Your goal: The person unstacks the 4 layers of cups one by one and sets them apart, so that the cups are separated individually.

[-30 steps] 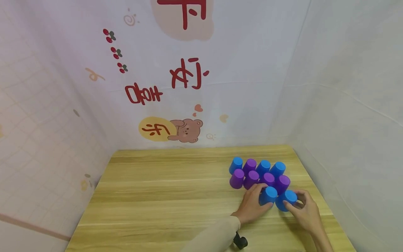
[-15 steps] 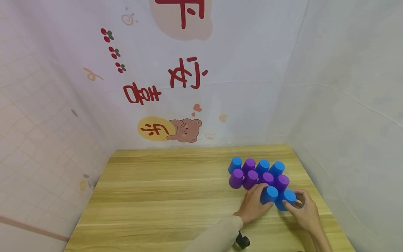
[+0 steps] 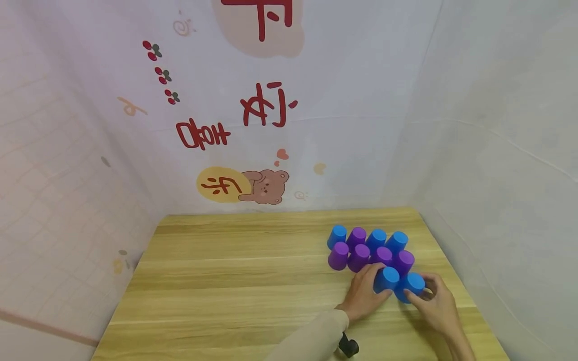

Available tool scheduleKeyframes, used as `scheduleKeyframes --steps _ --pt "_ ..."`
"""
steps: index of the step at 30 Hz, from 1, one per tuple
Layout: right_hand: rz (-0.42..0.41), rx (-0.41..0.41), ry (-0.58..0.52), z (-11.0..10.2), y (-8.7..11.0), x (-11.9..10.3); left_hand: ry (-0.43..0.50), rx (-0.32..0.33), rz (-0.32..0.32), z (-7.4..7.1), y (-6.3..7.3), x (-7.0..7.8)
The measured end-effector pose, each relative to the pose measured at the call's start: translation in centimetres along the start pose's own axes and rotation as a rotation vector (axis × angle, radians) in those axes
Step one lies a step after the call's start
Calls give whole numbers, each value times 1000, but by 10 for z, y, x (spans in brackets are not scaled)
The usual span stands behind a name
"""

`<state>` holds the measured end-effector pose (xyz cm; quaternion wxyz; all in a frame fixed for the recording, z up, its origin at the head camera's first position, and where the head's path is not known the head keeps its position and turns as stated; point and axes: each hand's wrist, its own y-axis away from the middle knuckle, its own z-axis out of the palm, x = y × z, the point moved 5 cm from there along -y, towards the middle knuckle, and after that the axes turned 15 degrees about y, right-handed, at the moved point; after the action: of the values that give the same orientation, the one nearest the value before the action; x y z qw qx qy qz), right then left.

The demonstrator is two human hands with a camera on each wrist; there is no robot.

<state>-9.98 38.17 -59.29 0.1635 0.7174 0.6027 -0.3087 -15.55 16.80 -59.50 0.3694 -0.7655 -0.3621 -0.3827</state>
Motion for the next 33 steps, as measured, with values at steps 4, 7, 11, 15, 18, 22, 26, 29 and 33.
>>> scheduleKeyframes --steps 4,7,11,15,18,22,26,29,33 --pt "10 -10 0 0 -1 -2 1 6 3 -1 0 0" --pt "13 -15 1 0 -1 -2 1 8 -13 -1 1 -1" --pt "1 -22 24 1 -1 -2 8 1 -67 -2 3 -5" --pt "2 -36 21 0 -1 0 23 -8 -107 -5 7 -7" --pt "13 -44 12 0 0 0 47 -14 -119 -11 12 -8" --pt "-7 -17 11 -3 0 -8 64 -27 -123 -23 22 -8" --pt "-67 47 27 -9 -1 -22 30 -35 -94 -45 33 -7" --pt "-86 72 59 -14 -3 -36 -3 -22 -50 -69 40 -7" --pt "-104 68 81 -20 -8 -62 -42 19 21 -107 49 -7"
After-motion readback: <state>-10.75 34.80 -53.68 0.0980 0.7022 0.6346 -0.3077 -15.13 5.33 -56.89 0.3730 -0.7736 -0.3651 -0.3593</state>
